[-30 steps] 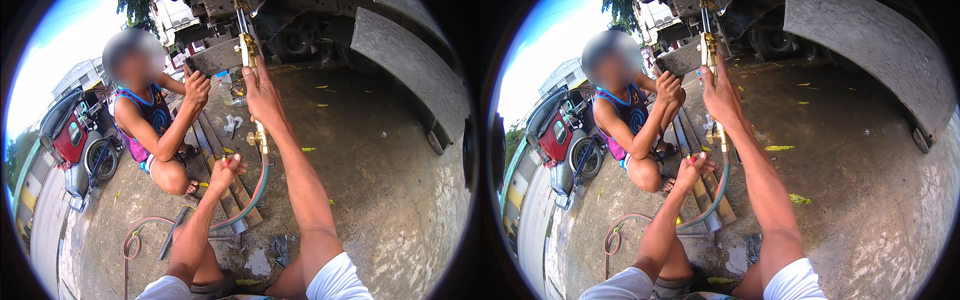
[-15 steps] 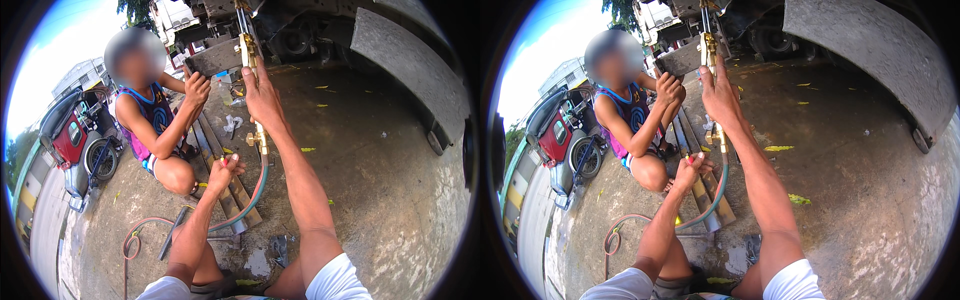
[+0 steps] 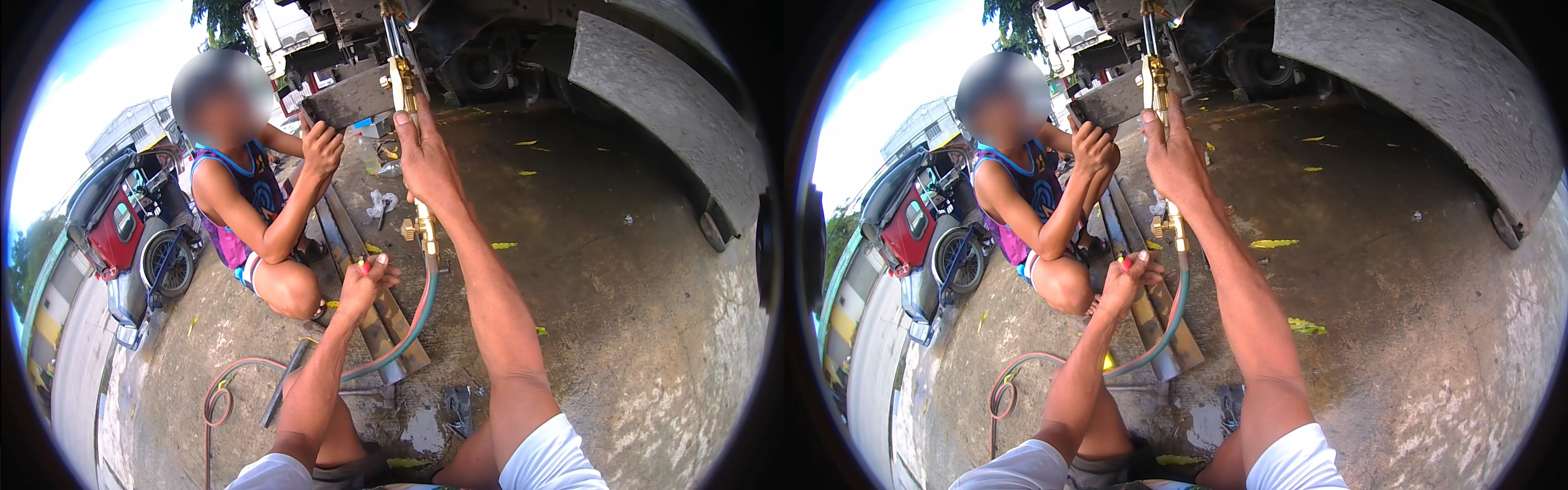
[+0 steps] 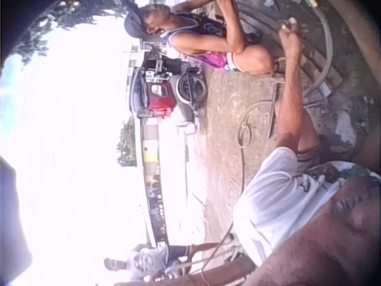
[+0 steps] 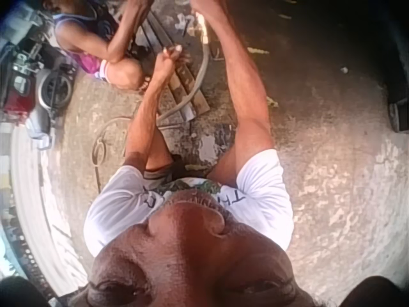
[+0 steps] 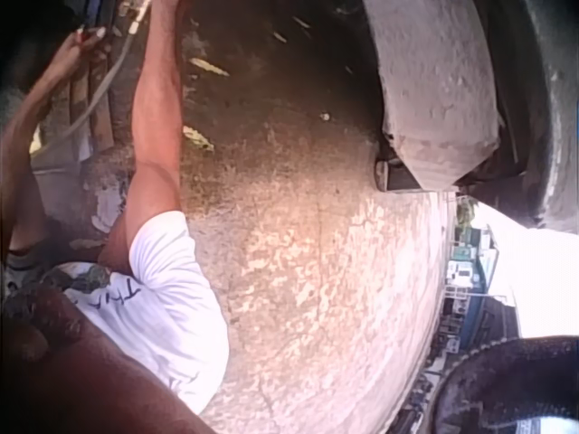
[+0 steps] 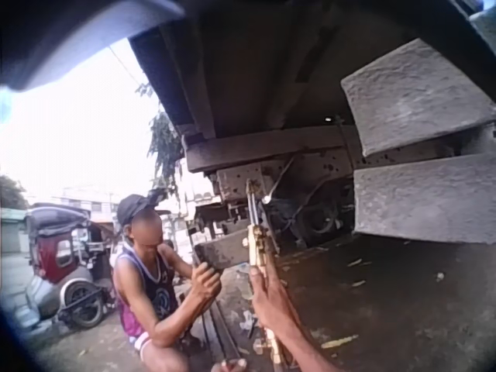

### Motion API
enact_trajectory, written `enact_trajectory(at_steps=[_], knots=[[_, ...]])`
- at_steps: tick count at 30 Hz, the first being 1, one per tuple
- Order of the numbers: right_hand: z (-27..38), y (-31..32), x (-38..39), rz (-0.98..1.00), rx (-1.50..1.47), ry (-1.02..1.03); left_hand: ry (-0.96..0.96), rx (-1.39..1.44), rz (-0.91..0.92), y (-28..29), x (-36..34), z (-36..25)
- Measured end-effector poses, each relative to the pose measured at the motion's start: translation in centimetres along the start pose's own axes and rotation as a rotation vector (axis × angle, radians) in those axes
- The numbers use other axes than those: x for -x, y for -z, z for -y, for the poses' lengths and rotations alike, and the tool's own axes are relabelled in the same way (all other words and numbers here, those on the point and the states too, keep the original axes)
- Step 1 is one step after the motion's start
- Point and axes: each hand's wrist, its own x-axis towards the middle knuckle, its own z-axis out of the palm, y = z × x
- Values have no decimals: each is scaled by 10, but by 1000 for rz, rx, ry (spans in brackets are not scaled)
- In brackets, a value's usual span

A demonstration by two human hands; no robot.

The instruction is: The person picks up a metal angle bar, positions it on the ground, and then uses a welding torch to heat the metal. Another person assists by holding the metal steady during the process.

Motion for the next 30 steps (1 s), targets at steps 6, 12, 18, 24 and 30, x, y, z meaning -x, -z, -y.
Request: enact_trajectory(at_steps=[6,12,18,24,30], knots=[[17,7,11,24,-12,-60,-4,-16,-12,1,-1,-2],[12,5,13,13,-30,-41,8,-6,2,-1,-2,-2],[9,4,12,21,-3,-41,-6,-18,-6,0,-1,-3],[3,2,10,-17,-90,6,-4,-14,-8,-1,-2,-3],[3,6,7,21,-62,-13,-3,5,-8,0,-2,-3]])
